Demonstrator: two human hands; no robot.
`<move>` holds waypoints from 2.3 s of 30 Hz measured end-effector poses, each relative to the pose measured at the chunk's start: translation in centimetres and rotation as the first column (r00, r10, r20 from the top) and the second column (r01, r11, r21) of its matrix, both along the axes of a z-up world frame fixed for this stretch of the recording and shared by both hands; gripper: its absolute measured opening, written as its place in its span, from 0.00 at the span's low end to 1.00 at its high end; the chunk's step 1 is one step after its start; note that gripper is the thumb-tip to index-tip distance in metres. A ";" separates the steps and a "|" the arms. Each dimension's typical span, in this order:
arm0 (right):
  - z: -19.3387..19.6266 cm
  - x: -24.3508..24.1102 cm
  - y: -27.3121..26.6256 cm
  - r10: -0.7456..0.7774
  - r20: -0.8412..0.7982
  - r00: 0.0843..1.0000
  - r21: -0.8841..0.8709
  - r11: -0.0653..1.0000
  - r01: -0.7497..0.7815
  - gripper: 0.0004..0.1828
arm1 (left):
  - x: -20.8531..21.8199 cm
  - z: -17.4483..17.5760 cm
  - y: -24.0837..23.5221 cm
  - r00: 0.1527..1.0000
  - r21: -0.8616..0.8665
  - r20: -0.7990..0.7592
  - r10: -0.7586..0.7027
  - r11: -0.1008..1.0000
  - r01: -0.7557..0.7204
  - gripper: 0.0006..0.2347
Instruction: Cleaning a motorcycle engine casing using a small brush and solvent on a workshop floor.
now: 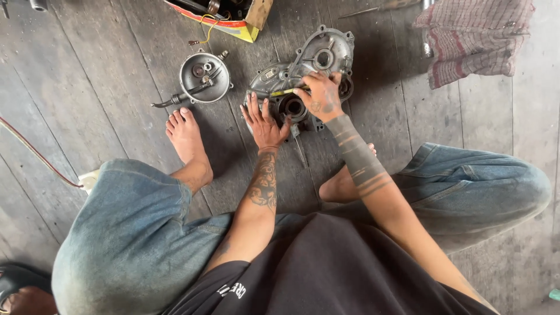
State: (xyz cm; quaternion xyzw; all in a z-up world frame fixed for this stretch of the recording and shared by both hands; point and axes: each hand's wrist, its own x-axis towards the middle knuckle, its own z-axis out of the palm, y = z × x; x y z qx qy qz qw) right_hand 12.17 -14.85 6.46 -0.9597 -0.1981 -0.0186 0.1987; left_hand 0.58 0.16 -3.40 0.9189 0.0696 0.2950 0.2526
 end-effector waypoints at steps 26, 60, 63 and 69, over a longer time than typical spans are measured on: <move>-4.9 -9.0 -10.1 -0.662 -0.342 0.667 0.225 0.632 0.742 0.29 | 2.8 2.1 3.3 0.931 -0.759 -0.302 -0.203 0.642 -0.107 0.33; -8.3 -4.0 -11.0 -0.495 -0.727 0.476 0.478 0.133 0.868 0.12 | 0.7 3.5 -6.1 0.852 -0.854 -0.512 -0.111 0.172 -0.490 0.34; -6.3 -9.0 -10.5 -0.460 -0.659 0.595 0.506 0.314 0.803 0.18 | 1.5 0.2 -7.5 0.829 -0.825 -0.557 -0.042 0.140 -0.547 0.37; -2.9 -18.8 -7.8 -0.351 -0.566 0.746 0.384 0.689 0.615 0.27 | 1.3 -2.6 -4.6 0.701 -0.717 -0.678 -0.221 0.407 -0.566 0.35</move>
